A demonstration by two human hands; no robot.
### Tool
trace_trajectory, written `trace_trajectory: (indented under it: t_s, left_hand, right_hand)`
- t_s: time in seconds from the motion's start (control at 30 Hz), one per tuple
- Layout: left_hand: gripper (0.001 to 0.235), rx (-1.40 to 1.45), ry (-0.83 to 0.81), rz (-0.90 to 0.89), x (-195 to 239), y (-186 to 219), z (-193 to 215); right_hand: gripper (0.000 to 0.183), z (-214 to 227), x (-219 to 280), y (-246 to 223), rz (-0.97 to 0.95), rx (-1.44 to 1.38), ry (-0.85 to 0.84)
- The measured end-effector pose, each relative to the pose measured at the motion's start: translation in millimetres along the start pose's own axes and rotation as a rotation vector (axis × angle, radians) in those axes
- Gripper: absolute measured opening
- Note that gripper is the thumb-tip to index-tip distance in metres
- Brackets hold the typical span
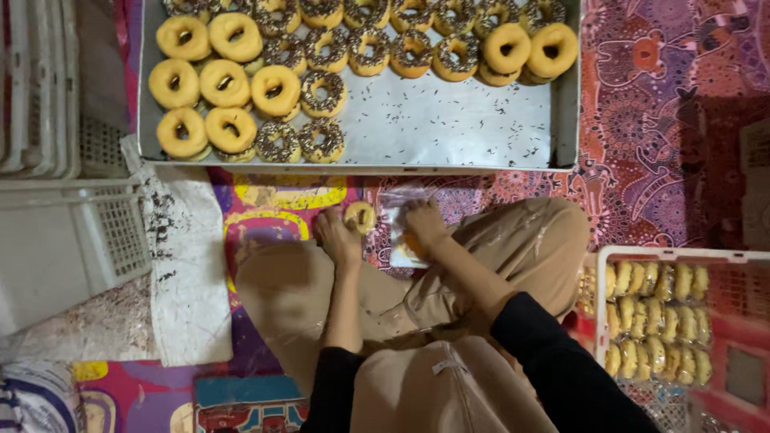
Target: The person sits on the floor and individually wraps donuts in clear plastic bags. They pick donuts from a metal tray, place them into bags, and then put the packaged donuts into a white plastic basket.
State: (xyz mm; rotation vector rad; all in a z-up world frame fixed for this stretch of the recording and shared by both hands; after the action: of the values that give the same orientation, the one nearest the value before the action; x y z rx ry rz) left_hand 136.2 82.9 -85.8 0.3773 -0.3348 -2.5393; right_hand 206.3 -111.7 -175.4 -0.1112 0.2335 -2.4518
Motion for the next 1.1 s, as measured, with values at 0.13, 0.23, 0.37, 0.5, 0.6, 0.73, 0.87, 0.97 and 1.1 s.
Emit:
trace_trajectory:
  t_s: [0.13,0.23,0.37,0.5,0.6,0.73,0.87,0.97,1.1]
  left_hand:
    - [0.034,0.432,-0.017,-0.179,15.6,26.8,11.2]
    - [0.041,0.863,-0.279,-0.217,25.4,57.4,12.1]
    - [0.026,0.832,-0.643,-0.194,68.3,110.4,21.9]
    - [0.008,0.997,-0.065,-0.547,106.3,129.7,101.6]
    - [0.012,1.169,-0.280,-0.162,93.4,106.7,80.8]
    - [0.023,0.905,-0.471,0.057,52.7,83.6,16.7]
    - [0.036,1.207,-0.446,0.102,48.1,99.3,-14.1]
    - [0.057,1.534,-0.421,0.220,55.5,109.1,-9.0]
    - [0.031,2.379,-0.314,0.606,39.7,49.1,9.7]
  right_hand:
    - [0.019,19.7,15.8,-1.5,-0.076,-0.067,-0.208]
    - [0.021,70.5,41.4,-32.7,0.074,-0.036,0.018]
    - [0.024,114.7,88.5,-43.0,-0.051,0.109,0.000]
    - [0.021,150.6,108.7,-22.1,-0.063,0.147,0.194]
    - [0.029,153.1,120.8,5.1,-0.252,-0.090,-0.038]
    - [0.065,212.0,138.5,5.3,-0.289,-0.264,0.210]
    - [0.052,259.5,139.8,-17.6,-0.291,-0.438,0.349]
    - [0.067,260.8,120.5,-52.8,-0.182,-0.692,0.171]
    - [0.064,252.0,51.6,-111.4,0.443,-0.776,-0.290]
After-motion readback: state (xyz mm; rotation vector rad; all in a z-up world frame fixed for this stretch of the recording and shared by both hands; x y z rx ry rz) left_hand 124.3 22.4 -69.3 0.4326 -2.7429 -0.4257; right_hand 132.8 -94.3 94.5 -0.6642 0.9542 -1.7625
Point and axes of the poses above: each hand's wrist, its own x-axis away from the middle knuckle, its own z-axis out of the back of the hand, y = z × x, the point moved 6 cm from there along -x, towards the middle knuckle, and after that the axes turned 7 degrees about -x, right-handed, at the moved point
